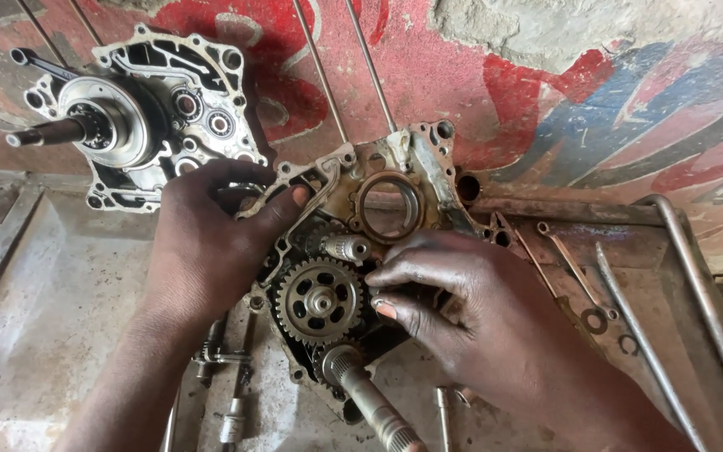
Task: Performing final adjustments to the internal gears and shafts of a motorcycle engine crankcase
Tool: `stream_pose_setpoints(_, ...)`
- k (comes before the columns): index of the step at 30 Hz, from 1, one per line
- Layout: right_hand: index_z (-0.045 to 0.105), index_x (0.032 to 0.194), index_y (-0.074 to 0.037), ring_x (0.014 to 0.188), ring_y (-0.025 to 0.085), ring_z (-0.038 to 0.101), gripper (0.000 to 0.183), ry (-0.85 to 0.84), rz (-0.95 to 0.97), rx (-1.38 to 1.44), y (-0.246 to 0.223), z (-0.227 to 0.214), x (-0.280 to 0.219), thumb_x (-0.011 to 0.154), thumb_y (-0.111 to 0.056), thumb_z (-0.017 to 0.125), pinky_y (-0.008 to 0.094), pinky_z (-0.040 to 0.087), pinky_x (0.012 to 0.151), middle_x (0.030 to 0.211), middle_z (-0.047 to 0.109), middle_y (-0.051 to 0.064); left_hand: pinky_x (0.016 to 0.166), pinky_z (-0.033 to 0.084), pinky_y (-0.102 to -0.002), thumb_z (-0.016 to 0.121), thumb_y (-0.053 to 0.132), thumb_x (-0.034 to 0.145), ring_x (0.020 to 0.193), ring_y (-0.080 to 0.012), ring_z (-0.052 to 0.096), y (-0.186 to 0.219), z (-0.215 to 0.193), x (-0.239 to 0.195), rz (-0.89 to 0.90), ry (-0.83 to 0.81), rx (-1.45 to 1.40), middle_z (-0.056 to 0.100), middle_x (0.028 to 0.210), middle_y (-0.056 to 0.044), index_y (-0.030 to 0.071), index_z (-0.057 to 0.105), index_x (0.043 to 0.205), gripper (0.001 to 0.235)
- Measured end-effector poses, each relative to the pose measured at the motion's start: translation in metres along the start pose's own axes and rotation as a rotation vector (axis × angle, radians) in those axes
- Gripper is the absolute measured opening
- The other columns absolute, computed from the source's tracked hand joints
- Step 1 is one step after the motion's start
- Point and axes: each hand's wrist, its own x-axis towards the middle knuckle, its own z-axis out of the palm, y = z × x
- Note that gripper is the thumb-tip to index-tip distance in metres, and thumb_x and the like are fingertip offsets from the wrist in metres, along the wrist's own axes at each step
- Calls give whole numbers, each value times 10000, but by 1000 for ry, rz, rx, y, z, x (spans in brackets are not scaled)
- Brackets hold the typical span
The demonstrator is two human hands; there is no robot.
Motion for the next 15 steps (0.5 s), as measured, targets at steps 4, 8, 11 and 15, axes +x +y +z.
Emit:
stream_pose_setpoints(4, 691, 1224, -135, 1059, 226, 644, 449, -2, -110, -182, 4, 20, -6, 826, -331, 758, 388, 511, 883, 1173, 686, 45, 786, 609, -301, 830, 394, 773, 986, -133, 770, 2, 0, 0, 40, -6, 28, 810, 1017, -55, 143, 777, 1072, 394)
stream_pose_setpoints(8, 609, 1104, -112, 1025, 282, 539, 482, 174, 23, -414, 16, 57, -10, 731, -343, 807, 452, 451, 828, 1121, 597, 85, 763, 602, -283, 840, 369, 801, 945, -124, 757, -4, 2, -1, 66, -6, 6, 800, 1020, -78, 127, 770, 1065, 365)
stream_pose_setpoints(11, 612, 1068, -92, 1040, 296, 554, 476, 310, 31, -478, 24, 74, -9, 705, -312, 826, 469, 404, 904, 1113, 633, 96, 736, 587, -274, 850, 377, 820, 917, -124, 753, -12, 3, 1, 149, 20, 12, 795, 976, -78, 112, 774, 1057, 363)
stream_pose_setpoints(15, 604, 1085, -61, 1078, 292, 547, 612, 408, 32, -372, 24, 83, -6, 504, 79, 738, 451, 455, 914, 1143, 608, 113, 756, 588, -289, 848, 400, 838, 950, -141, 753, -12, 2, -1, 170, 23, 48, 786, 981, -87, 106, 767, 1059, 377)
